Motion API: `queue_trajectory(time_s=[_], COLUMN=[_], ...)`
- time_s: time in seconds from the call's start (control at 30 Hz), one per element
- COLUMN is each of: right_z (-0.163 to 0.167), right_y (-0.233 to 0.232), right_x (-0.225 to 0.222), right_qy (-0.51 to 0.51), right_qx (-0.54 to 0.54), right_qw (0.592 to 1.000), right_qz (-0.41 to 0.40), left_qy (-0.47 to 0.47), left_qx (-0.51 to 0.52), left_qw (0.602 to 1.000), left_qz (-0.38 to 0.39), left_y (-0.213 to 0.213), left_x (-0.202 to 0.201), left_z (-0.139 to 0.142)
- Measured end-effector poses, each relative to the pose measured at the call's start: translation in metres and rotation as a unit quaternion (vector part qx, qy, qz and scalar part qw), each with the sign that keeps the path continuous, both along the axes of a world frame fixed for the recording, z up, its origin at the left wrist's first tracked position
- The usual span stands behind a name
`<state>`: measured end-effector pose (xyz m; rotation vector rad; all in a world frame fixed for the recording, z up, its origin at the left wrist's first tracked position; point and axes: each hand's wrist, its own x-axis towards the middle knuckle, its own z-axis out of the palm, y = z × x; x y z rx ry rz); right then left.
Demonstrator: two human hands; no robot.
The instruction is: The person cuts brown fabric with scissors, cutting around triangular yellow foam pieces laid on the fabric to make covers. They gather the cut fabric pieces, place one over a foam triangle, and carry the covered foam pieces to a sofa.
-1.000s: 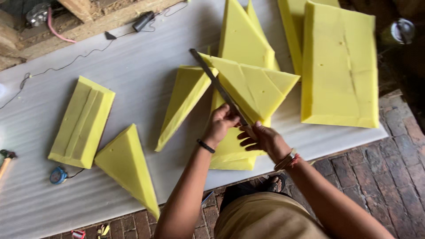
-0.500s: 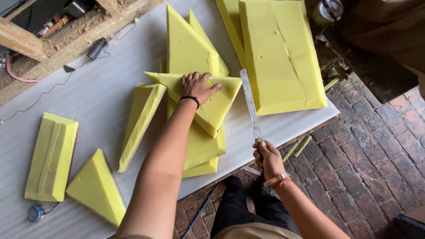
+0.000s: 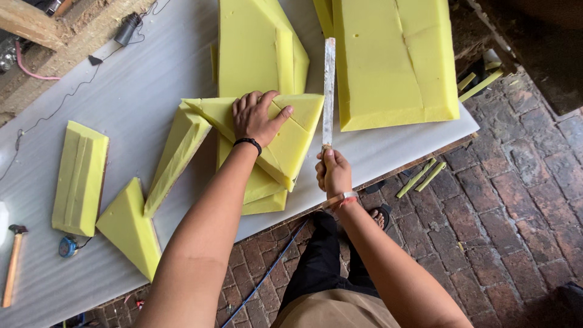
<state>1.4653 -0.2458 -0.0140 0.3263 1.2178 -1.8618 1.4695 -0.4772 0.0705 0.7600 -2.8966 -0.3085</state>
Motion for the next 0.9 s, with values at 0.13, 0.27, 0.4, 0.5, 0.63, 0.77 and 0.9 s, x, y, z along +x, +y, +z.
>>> queue_trajectory(time_s=[0.13, 0.27, 0.4, 0.5, 0.63, 0.77, 0.9], right_z=[0.005, 0.003, 0.010, 0.019, 0.001, 0.001, 0.036], right_y=[0.017, -0.002, -0.025, 0.013, 0.010, -0.018, 0.025], right_x=[0.054, 0.010, -0.018, 0.066, 0.071, 0.024, 0.112], right_qy=[-0.008, 0.021, 0.019, -0.025, -0.026, 0.026, -0.047], right_qx=[-0.004, 0.011, -0.018, -0.004, -0.040, -0.035, -0.013], right_qw=[1.000, 1.000, 0.999, 1.000, 0.998, 0.999, 0.999], right_qz=[-0.027, -0.007, -0.018, -0.004, -0.037, -0.012, -0.021], left_qy=[-0.008, 0.014, 0.017, 0.015, 0.023, 0.008, 0.010], left_qx=[0.013, -0.001, 0.008, 0.015, -0.011, 0.013, 0.003], left_qw=[1.000, 1.000, 1.000, 1.000, 1.000, 1.000, 1.000], left_qz=[0.009, 0.001, 0.008, 0.008, -0.001, 0.018, 0.013], left_y=[-0.001, -0.001, -0.001, 0.000, 0.000, 0.002, 0.004], left_x=[-0.001, -0.002, -0.001, 0.000, -0.002, 0.000, 0.003], left_z=[-0.005, -0.006, -0.006, -0.007, -0.005, -0.005, -0.010])
